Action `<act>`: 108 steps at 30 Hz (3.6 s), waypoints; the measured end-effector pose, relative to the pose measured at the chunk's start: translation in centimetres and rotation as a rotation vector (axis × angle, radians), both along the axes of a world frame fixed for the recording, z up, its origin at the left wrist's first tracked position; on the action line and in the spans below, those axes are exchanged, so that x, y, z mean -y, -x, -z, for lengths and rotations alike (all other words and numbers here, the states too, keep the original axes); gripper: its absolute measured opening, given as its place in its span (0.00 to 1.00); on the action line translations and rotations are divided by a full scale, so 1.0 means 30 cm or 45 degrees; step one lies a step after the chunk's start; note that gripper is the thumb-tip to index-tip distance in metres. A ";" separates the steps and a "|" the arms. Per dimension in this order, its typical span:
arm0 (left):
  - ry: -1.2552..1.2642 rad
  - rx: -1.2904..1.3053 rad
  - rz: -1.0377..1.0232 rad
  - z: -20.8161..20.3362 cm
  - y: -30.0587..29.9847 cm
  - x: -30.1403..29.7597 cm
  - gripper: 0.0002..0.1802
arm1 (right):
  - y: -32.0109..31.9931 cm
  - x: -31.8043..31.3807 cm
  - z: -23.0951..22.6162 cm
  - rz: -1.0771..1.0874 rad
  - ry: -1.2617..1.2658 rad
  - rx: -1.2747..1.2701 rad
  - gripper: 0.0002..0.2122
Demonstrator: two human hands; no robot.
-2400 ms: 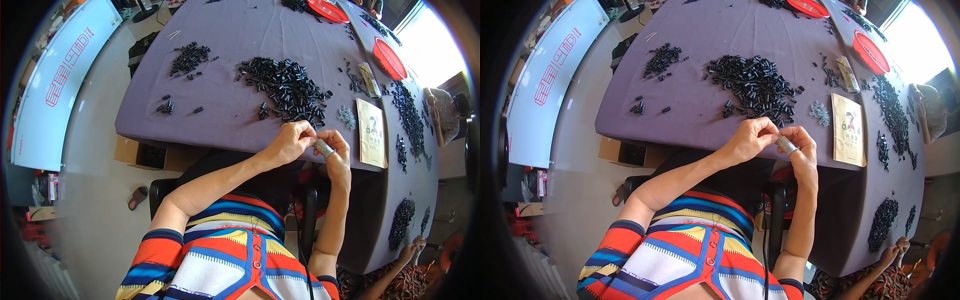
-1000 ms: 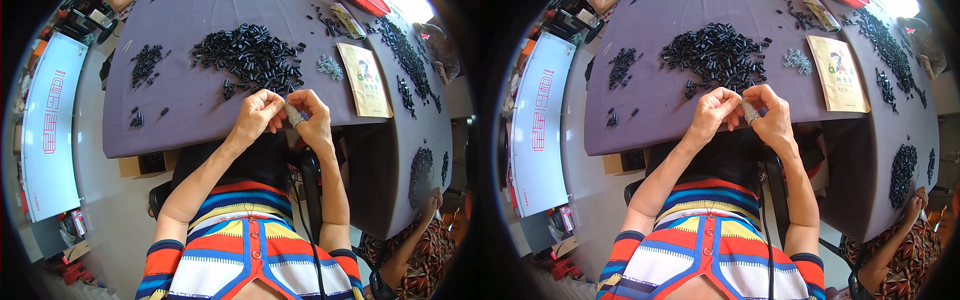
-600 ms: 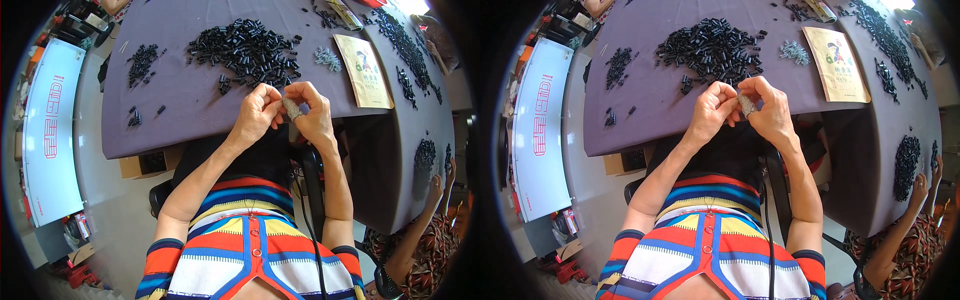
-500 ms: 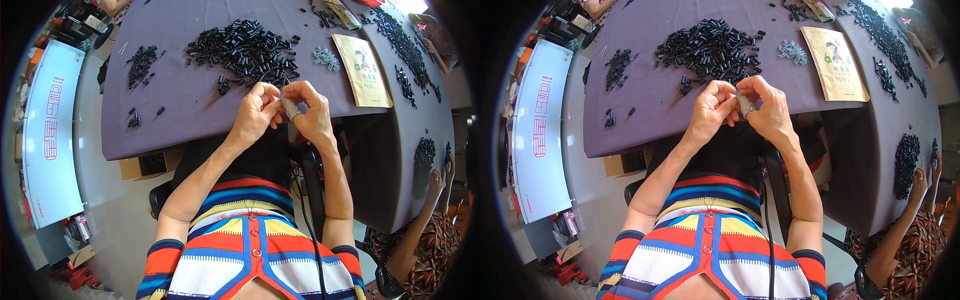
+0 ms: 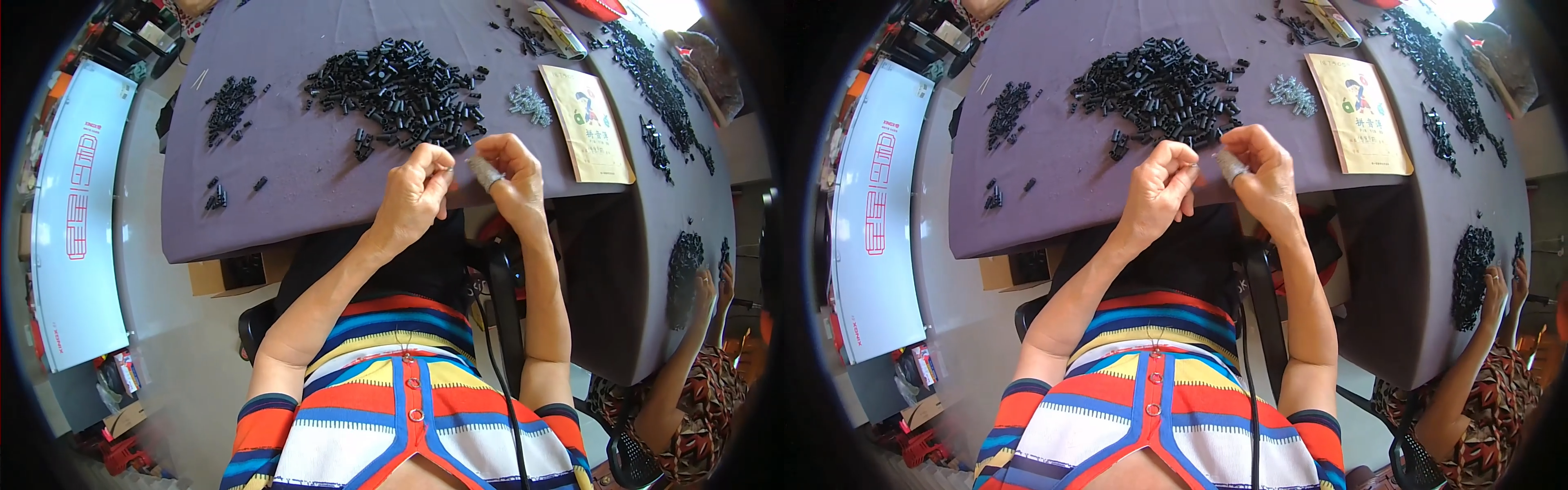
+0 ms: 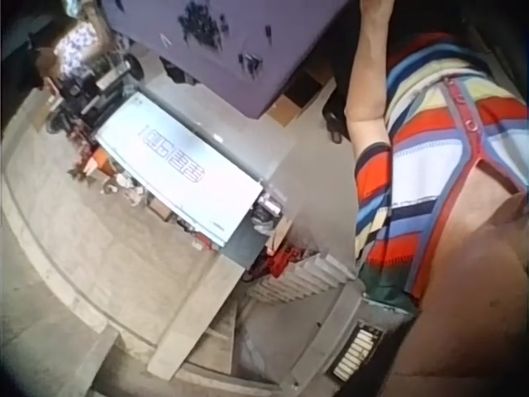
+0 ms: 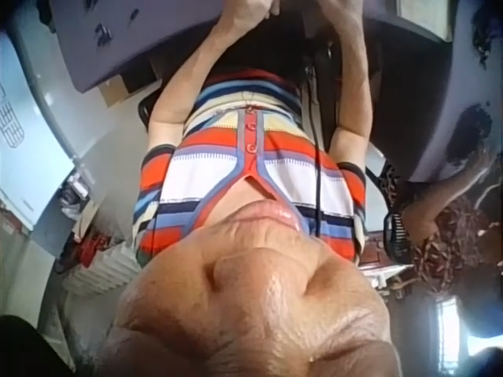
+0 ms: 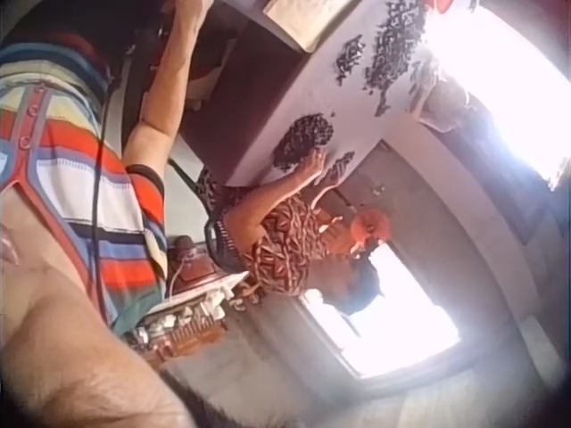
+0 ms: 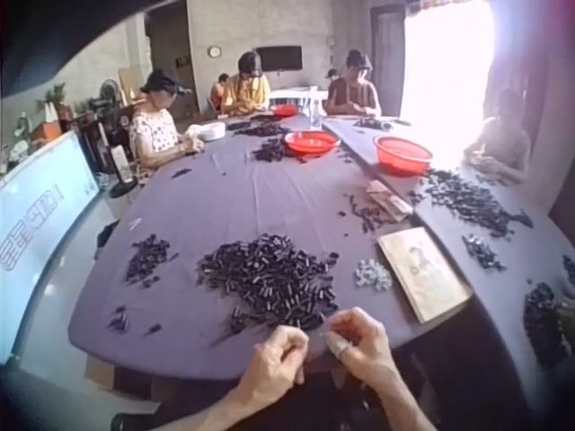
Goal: Sanding or polishing small black plastic components using a hand-held sanding block.
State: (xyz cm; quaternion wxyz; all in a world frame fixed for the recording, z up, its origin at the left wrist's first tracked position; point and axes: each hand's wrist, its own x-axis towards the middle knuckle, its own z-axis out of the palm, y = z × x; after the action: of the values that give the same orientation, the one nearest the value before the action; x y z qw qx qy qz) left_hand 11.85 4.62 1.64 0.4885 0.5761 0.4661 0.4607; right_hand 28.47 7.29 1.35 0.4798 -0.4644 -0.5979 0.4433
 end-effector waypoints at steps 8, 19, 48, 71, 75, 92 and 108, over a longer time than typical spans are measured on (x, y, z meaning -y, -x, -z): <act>0.155 0.073 0.007 0.020 0.002 -0.001 0.03 | -0.125 -0.162 0.009 0.397 -0.374 0.663 0.13; 0.149 0.205 -0.039 0.030 0.009 0.007 0.04 | -0.124 -0.154 0.011 0.503 -0.452 0.512 0.17; -0.480 -0.491 -0.421 -0.034 0.332 0.064 0.06 | 0.312 0.039 -0.093 -0.254 0.060 0.239 0.04; -0.377 -1.012 -0.280 0.014 0.359 -0.151 0.03 | 0.270 0.036 -0.044 -0.170 0.036 0.200 0.03; -0.409 -0.937 -0.320 0.021 0.375 -0.123 0.06 | 0.278 0.034 -0.038 -0.169 -0.001 0.218 0.04; -0.108 -0.155 -0.422 0.027 0.385 -0.006 0.07 | 0.354 0.003 0.015 -0.347 -0.535 0.455 0.10; -0.350 -0.359 -0.428 0.016 0.342 0.090 0.09 | 0.350 0.067 -0.026 -0.272 -0.385 0.317 0.12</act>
State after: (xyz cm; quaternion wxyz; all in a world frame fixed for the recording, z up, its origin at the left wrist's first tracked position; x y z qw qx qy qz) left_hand 1.58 1.93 1.16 0.2524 0.6102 0.5517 0.5095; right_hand 17.96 5.27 2.13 0.4166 -0.3724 -0.7581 0.3363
